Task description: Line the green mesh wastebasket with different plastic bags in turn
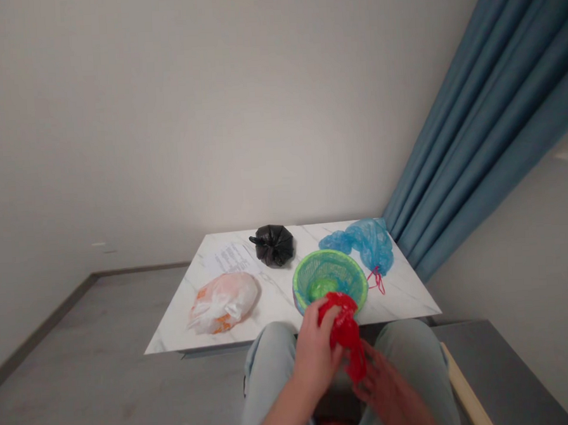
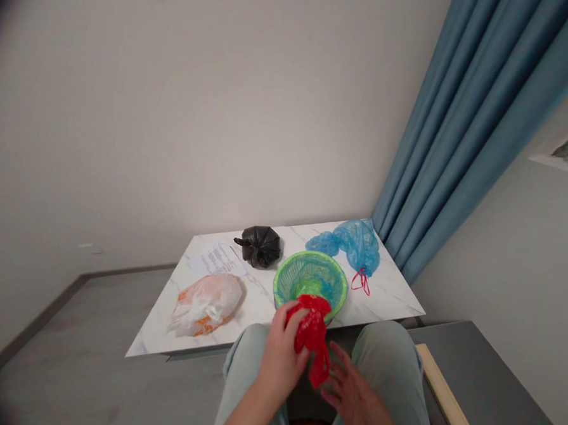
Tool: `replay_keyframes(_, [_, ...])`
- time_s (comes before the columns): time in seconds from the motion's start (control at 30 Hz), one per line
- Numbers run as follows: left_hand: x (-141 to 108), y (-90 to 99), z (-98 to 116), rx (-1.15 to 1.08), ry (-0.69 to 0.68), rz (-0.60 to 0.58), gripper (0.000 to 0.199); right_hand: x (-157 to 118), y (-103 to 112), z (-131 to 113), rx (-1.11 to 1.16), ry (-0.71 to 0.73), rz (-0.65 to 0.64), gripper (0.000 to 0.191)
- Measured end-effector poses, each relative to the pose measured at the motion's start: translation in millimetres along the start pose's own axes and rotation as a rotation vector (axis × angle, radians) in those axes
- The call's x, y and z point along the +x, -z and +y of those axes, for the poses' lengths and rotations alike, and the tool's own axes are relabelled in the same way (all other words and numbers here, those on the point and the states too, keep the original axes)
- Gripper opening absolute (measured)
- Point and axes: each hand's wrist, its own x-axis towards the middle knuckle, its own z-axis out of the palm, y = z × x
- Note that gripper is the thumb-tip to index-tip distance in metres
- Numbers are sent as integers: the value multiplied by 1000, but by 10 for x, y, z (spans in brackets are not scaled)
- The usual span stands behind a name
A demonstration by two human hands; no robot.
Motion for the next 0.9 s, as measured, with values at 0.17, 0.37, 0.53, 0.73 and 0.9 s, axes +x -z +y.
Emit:
replay_keyframes(0.17, [719, -227, -502, 234, 50, -37, 66, 611, 805, 37, 101, -80, 218, 46])
replay_keyframes(0.37, [966, -426, -796, 308, 123, -471, 79, 543, 1146, -234, 425, -13, 139, 53])
replay_keyframes(0.53, [879, -286, -827, 163, 54, -191, 26, 712, 1210, -342, 472, 31, 166, 52])
replay_keyframes(0.73, [396, -227, -1299, -238, 547, 449, 34, 1185, 1366, -536, 436, 158, 286, 38])
replay_keyframes(0.9, [4, -356, -1571, -1016, 1164, 394, 41, 1760, 1573, -658, 232, 104, 409, 23])
